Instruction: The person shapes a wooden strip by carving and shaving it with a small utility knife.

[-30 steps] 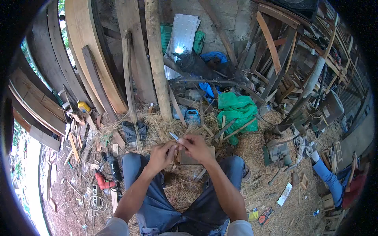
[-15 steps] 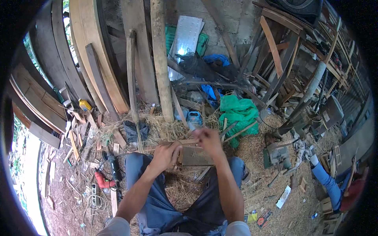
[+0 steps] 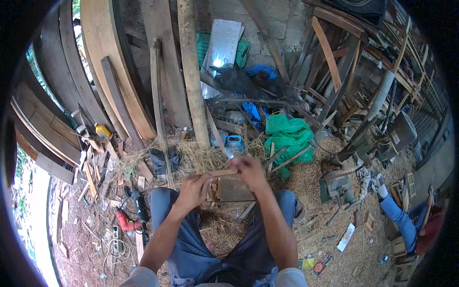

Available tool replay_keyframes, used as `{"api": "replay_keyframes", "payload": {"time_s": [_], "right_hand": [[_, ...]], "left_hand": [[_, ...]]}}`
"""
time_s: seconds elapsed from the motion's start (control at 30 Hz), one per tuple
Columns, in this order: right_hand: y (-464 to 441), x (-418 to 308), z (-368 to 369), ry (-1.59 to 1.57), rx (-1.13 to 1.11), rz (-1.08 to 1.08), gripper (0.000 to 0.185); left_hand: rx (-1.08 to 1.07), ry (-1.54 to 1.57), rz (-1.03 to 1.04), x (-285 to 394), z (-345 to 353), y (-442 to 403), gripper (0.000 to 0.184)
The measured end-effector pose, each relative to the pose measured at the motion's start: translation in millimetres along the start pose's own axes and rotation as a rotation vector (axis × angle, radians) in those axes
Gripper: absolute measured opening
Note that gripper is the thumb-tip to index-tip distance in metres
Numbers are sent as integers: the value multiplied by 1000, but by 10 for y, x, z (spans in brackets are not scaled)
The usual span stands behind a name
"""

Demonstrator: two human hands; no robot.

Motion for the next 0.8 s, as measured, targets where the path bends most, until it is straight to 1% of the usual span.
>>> {"api": "replay_keyframes", "payload": {"time_s": [0.03, 0.1, 0.17, 0.2, 0.27, 0.33, 0.4, 0.43, 0.5, 0.53, 0.57, 0.63, 0.7, 0.73, 0.77, 0.8], "right_hand": [[-59, -8, -139, 0, 4, 3, 22], [-157, -5, -456, -180, 89, -56, 23], [-123, -80, -644, -197, 122, -40, 23], [-96, -96, -689, -214, 153, -19, 24], [-65, -111, -668, -216, 153, -43, 24], [-14, -87, -556, -219, 149, -65, 24], [50, -22, -303, -30, 16, -21, 23], [67, -38, -193, -31, 15, -23, 23], [125, -73, 14, 40, -125, -40, 20], [17, 11, -80, 94, -55, -37, 15], [-80, 58, -233, 89, -57, -35, 15], [-206, 32, -619, -173, 143, -74, 21], [-185, 31, -708, -168, 152, -85, 21], [-169, 22, -719, -169, 158, -92, 21], [-150, 49, -674, -164, 154, -96, 21], [-97, 91, -539, -124, 104, -64, 21]], "left_hand": [[-6, 5, 13, 6, -4, 9, 5], [-14, 15, 32, -11, 7, 28, 5], [-23, 53, 97, -59, 14, 64, 9], [-26, 53, 98, -52, -6, 74, 9], [-86, 40, 28, -24, -12, 63, 9], [-62, 61, 38, 23, -19, 42, 8], [-36, 75, 46, 43, -3, 19, 8], [-19, 74, 71, 48, 31, 0, 7], [-7, 72, 95, 42, 42, -11, 6], [-27, 91, 64, 15, 21, -15, 6], [-46, 110, 30, -7, -4, -4, 6], [-51, 89, 15, 41, -56, 30, 6], [-49, 76, 11, 39, -40, 50, 5], [-36, 61, 56, -2, -11, 69, 6], [-24, 45, 95, -24, 9, 82, 6], [-21, 47, 91, -3, -1, 65, 6]]}}
Point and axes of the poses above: each hand's wrist, its own y-axis away from the middle knuckle, its own z-axis out of the palm, x = y × z, the point moved 3 cm from there along -y, towards the middle knuckle, and after that the axes turned 10 degrees about y, right-handed, at the moved point
